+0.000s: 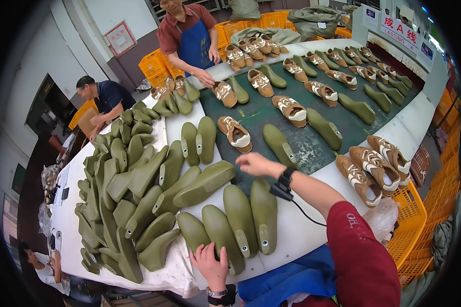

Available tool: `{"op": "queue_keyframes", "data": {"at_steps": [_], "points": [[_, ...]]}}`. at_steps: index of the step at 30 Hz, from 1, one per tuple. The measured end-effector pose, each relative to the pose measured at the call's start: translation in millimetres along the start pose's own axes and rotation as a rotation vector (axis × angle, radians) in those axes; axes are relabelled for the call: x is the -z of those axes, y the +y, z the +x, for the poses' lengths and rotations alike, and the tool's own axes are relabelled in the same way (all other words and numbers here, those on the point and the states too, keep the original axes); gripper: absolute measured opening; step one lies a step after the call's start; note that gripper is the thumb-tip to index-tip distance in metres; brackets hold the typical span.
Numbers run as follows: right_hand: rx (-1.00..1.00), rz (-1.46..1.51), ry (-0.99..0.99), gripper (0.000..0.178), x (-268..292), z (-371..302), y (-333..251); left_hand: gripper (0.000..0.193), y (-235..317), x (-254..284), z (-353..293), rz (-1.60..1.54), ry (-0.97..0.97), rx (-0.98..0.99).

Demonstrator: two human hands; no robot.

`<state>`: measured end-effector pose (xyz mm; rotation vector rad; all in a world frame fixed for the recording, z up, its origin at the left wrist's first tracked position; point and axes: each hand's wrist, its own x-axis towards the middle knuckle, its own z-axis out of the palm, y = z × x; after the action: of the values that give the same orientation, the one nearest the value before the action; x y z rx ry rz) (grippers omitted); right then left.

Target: Placing shoe uppers onto shoe lasts and organizing them on the workbench.

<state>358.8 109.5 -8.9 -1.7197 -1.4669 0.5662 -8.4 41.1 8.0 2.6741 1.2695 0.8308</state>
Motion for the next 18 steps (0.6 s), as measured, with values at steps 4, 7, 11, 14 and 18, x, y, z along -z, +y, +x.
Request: {"op": "queue_keyframes", "data": {"at_steps": [4, 7, 11, 14, 18], "points": [[0.142, 0.003, -0.151, 0.026, -22.1, -97.0, -55.9, 0.032, -0.7, -1.8, -1.0, 0.000, 0.009, -0.011], [0.192, -0.147, -0.264, 0.034, -43.9, -154.8, -99.8, 0.031, 3.0, 9.7, -3.6, -0.065, -0.005, 0.058], [0.290, -0.266, 0.074, 0.020, -66.3, -189.8, -88.6, 0.033, 62.4, 63.6, 26.6, -0.330, -0.009, 0.002], [0.264, -0.190, 0.106, 0.012, -65.7, -192.1, -82.9, 0.040, 133.4, 126.7, 56.7, -0.457, -0.006, -0.260], [0.282, -0.144, 0.160, 0.007, -61.2, -194.1, -86.5, 0.035, 226.1, 184.7, 76.5, -0.776, 0.217, -0.732]]}}
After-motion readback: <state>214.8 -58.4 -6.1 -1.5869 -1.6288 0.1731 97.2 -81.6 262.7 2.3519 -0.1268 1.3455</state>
